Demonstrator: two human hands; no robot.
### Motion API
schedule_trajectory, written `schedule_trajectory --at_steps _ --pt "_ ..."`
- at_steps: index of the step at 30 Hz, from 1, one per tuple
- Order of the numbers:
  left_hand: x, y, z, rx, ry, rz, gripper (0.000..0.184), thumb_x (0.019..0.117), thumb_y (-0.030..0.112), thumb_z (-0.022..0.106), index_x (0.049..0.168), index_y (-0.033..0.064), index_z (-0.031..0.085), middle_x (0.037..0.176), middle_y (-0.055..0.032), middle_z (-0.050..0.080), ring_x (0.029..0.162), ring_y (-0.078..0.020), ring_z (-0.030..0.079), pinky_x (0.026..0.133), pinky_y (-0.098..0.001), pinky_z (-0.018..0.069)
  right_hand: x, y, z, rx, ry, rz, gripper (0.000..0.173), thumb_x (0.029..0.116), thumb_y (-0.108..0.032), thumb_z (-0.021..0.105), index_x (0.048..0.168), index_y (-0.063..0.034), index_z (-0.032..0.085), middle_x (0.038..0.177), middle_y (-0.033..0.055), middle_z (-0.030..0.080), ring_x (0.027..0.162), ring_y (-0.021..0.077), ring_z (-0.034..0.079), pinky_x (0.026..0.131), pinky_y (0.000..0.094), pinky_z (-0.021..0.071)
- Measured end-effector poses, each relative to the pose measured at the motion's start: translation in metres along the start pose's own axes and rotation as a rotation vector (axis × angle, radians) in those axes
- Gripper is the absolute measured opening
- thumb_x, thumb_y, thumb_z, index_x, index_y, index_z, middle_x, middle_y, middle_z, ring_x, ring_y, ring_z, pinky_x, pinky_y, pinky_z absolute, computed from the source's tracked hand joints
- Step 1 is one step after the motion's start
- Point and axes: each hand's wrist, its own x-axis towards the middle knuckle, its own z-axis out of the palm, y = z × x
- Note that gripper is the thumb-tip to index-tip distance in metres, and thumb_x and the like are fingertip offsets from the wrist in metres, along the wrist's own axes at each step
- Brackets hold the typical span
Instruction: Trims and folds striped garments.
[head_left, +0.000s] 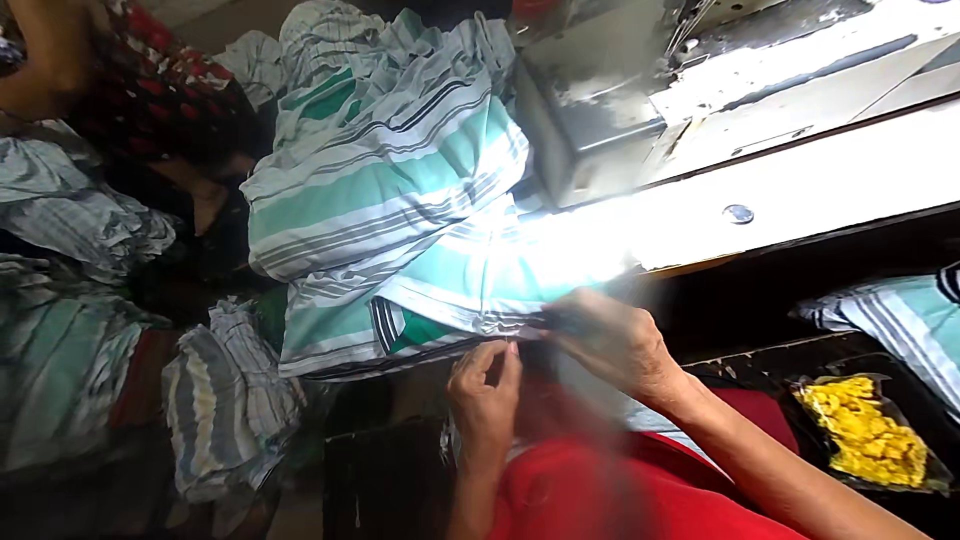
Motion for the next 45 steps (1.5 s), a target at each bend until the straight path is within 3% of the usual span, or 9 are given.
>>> schedule_trajectory --at_steps 4,9,17,29,37,39,41,43,45 --pt "0.0 0.002 -0.006 -0.097 -0.012 -0.009 0.009 0.0906 0.005 0.068 0.093 0.0001 0.075 0.087 -0.004 0.075 0.079 -0.0094 0.07 0.073 -0.027 0.0599 -0.004 -0.001 0.003 -0.137 -0.054 -0.088 0.02 0.0968 -0.027 0.069 0.107 -0.0116 0.076 0.098 0.0096 0.073 0.087 0.0211 0.071 0.071 0.035 0.0571" --pt "0.0 0.004 -0.007 -0.182 -0.046 -0.03 0.008 0.0908 0.003 0.068 0.093 -0.0024 0.074 0.086 -0.0056 0.073 0.077 -0.0094 0.07 0.072 -0.0256 0.0601 0.002 -0.005 0.008 -0.215 -0.073 -0.109 0.02 0.0984 -0.027 0.066 0.108 -0.0136 0.077 0.099 0.0098 0.073 0.088 0.0237 0.071 0.069 0.0373 0.0569" --pt "0.007 0.004 -0.016 -0.422 -0.046 -0.066 0.007 0.092 -0.005 0.064 0.094 -0.0084 0.07 0.082 -0.0093 0.074 0.07 -0.0117 0.069 0.066 -0.0252 0.0602 0.002 0.001 0.004 -0.175 -0.058 -0.151 0.02 0.0976 -0.027 0.067 0.106 -0.011 0.076 0.097 0.0106 0.073 0.085 0.0222 0.07 0.068 0.0353 0.056" --pt "0.005 0.006 -0.015 -0.45 -0.081 -0.062 0.007 0.0918 -0.004 0.065 0.094 -0.0081 0.07 0.084 -0.0087 0.072 0.074 -0.0121 0.07 0.069 -0.0261 0.0612 0.011 -0.007 0.017 -0.152 0.004 -0.182 0.018 0.097 -0.023 0.069 0.106 -0.0103 0.077 0.091 0.0085 0.073 0.083 0.0196 0.07 0.068 0.0319 0.055" --pt "0.004 -0.003 -0.028 -0.396 -0.308 0.11 0.014 0.0951 0.009 0.067 0.091 -0.0007 0.075 0.087 -0.0061 0.076 0.081 -0.0116 0.071 0.079 -0.0312 0.0593 0.009 -0.004 0.022 -0.103 0.037 -0.107 0.026 0.0957 -0.03 0.071 0.107 -0.0067 0.074 0.093 0.0098 0.074 0.083 0.0182 0.07 0.07 0.0322 0.0562" --pt "0.01 -0.009 -0.037 -0.458 -0.289 0.194 0.025 0.102 0.019 0.06 0.09 0.0033 0.074 0.087 -0.0056 0.076 0.079 -0.0123 0.071 0.076 -0.0317 0.0581 0.006 -0.004 0.021 -0.143 0.017 -0.099 0.044 0.0904 -0.044 0.075 0.114 -0.0072 0.067 0.099 0.0128 0.072 0.087 0.0208 0.07 0.071 0.0348 0.0569" --pt "0.02 -0.014 -0.044 -0.491 -0.189 0.222 0.027 0.1052 0.021 0.054 0.096 0.0023 0.071 0.09 -0.0064 0.074 0.08 -0.0143 0.072 0.071 -0.0309 0.0616 0.001 -0.003 0.025 -0.181 -0.031 -0.109 0.046 0.0888 -0.039 0.077 0.122 -0.0094 0.065 0.107 0.0162 0.071 0.092 0.0267 0.071 0.073 0.0389 0.0584" --pt "0.032 -0.013 -0.051 -0.323 -0.104 0.24 0.019 0.0973 0.011 0.058 0.107 -0.0027 0.068 0.098 -0.0083 0.072 0.092 -0.0161 0.07 0.082 -0.0325 0.06 -0.006 0.003 0.032 -0.219 -0.025 -0.137 0.036 0.0891 -0.02 0.073 0.123 -0.0111 0.065 0.108 0.017 0.069 0.09 0.0289 0.071 0.07 0.0393 0.0589" --pt "0.043 -0.012 -0.054 0.029 -0.078 0.282 0.034 0.0868 0.012 0.068 0.118 0.0002 0.069 0.114 -0.0081 0.072 0.111 -0.021 0.063 0.1 -0.0414 0.0492 -0.008 0.01 0.037 -0.23 0.069 -0.166 0.024 0.09 -0.011 0.068 0.114 -0.011 0.071 0.105 0.0163 0.071 0.082 0.0258 0.07 0.063 0.0354 0.0572"
